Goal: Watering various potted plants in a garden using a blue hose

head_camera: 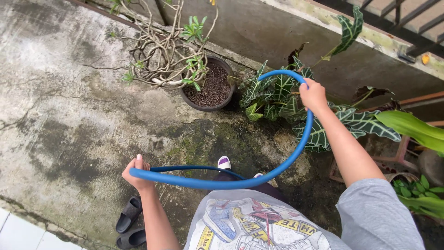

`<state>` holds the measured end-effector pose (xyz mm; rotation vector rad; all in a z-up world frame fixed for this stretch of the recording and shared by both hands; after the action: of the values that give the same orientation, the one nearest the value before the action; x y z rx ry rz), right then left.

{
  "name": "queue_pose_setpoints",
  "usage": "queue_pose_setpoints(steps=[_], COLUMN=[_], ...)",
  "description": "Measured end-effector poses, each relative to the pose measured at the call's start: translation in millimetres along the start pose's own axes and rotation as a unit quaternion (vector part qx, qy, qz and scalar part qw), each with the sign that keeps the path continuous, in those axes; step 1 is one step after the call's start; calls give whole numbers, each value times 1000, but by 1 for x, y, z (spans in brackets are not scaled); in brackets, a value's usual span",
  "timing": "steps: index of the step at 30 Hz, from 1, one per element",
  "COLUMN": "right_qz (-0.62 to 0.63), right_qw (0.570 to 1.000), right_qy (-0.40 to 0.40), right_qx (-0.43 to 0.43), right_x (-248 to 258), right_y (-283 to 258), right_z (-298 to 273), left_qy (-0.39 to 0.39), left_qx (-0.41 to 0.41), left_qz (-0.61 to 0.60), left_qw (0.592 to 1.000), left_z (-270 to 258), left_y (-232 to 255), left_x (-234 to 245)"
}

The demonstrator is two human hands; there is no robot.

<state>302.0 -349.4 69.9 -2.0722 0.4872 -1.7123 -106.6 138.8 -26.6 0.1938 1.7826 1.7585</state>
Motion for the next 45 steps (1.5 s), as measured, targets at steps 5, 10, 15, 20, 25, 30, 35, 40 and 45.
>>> queue_pose_setpoints(steps=[5, 10, 15, 20, 25, 30, 35, 40, 45], right_qz=[43, 66, 35, 35, 17, -6, -67, -18, 155], right_qw=[997, 989, 983, 976, 970, 971, 978, 995, 988], right_qy=[-35, -72, -43, -43, -30, -23, 4, -17, 0], right_qx=[56, 115, 177, 211, 242, 238, 197, 100, -24], right_x=[-25, -49, -59, -60, -69, -64, -65, -125, -197], right_y=[-89, -159, -200, -229, -233, -245, -214, -129, -53], right_z=[13, 20, 36, 38, 60, 54, 75, 109, 121], left_qy=[21, 50, 97, 119, 140, 152, 194, 225, 243], left_qx=[1, 0, -18, -30, -41, -54, -48, -70, -48], left_qz=[-15, -14, -10, -14, -14, -34, -65, -31, -71], left_qw=[1000, 999, 995, 992, 989, 986, 978, 971, 966], left_z=[-7, -26, -46, -56, -57, -55, -55, -59, -76], left_y=[9, 22, 19, 19, 14, 28, 37, 47, 42], left_x=[28, 60, 97, 112, 116, 103, 119, 137, 118])
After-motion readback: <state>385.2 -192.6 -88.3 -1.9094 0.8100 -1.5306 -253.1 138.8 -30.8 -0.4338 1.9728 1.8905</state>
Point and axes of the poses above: each hand's wrist, its own z-axis towards the middle knuckle, its own x-axis out of the back of the hand, y = z × x, the point moved 3 cm from there along z, towards the middle knuckle, and after that the axes turned 4 degrees about -z, right-handed, at the moved point
